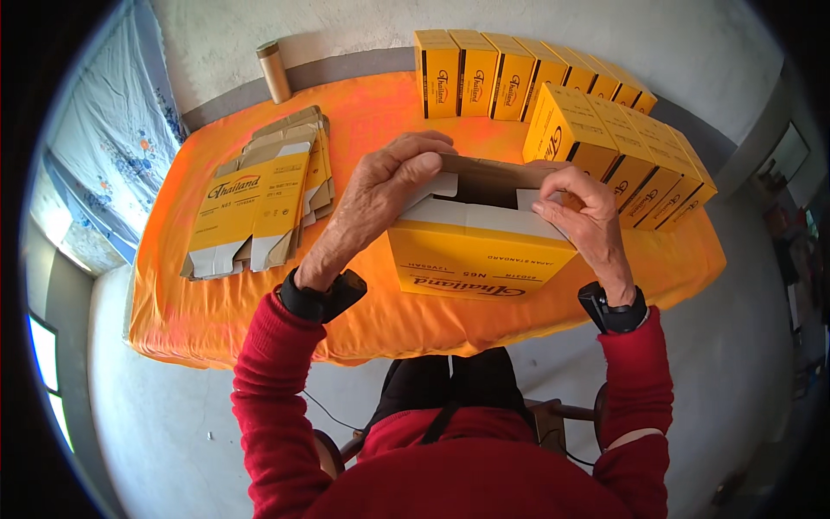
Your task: Folding and stacking yellow cardboard boxes on a table.
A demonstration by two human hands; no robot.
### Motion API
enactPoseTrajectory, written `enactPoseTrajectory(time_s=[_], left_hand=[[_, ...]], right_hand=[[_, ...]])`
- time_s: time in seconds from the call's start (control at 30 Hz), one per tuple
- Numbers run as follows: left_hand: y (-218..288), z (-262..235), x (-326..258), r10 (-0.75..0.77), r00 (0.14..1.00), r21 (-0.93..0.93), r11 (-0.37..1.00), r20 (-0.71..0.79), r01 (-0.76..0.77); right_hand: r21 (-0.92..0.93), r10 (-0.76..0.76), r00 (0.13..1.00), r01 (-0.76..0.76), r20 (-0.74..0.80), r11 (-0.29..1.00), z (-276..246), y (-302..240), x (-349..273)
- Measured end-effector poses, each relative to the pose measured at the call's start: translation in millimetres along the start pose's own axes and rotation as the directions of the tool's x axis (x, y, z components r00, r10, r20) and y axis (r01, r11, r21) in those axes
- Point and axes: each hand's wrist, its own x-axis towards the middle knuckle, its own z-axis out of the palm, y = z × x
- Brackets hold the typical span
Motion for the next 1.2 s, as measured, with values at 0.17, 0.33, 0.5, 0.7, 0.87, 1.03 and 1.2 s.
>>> enactPoseTrajectory(time_s=[0.17, 0.33, 0.5, 0.7, 0.87, 1.03, 1.2], left_hand=[[-7, 1, 6, 0.068, 0.995, 0.169, 0.982, 0.067, -0.079], [8, 1, 2, 0.001, 0.994, 0.26, 0.965, 0.113, -0.031], [8, -1, 7, -0.144, 0.977, 0.159, 0.98, 0.158, 0.118], [4, 0, 21, -0.08, 0.959, 0.319, 0.948, 0.271, -0.011], [5, 2, 25, -0.095, 0.95, 0.497, 0.865, 0.298, -0.07], [-4, -13, 17, 0.124, 0.921, 0.513, 0.799, 0.37, -0.314], [4, -4, -2, 0.129, 0.926, 0.599, 0.73, 0.354, -0.33]], right_hand=[[0.224, -0.133, 0.965, 0.185, -0.226, 0.957, 15, -1, -3], [0.117, -0.143, 0.987, 0.151, -0.077, 0.982, 0, 13, -1], [0.049, -0.067, 0.997, 0.065, 0.027, 0.997, -3, 2, 5], [0.058, 0.228, 0.968, -0.235, 0.108, 0.97, 2, -22, 17], [-0.205, 0.253, 0.947, -0.213, 0.198, 0.955, 4, -16, 22], [-0.284, 0.097, 0.965, -0.024, 0.246, 0.959, -2, -14, 14], [-0.36, 0.019, 0.97, 0.072, 0.243, 0.93, -2, -15, 6]])
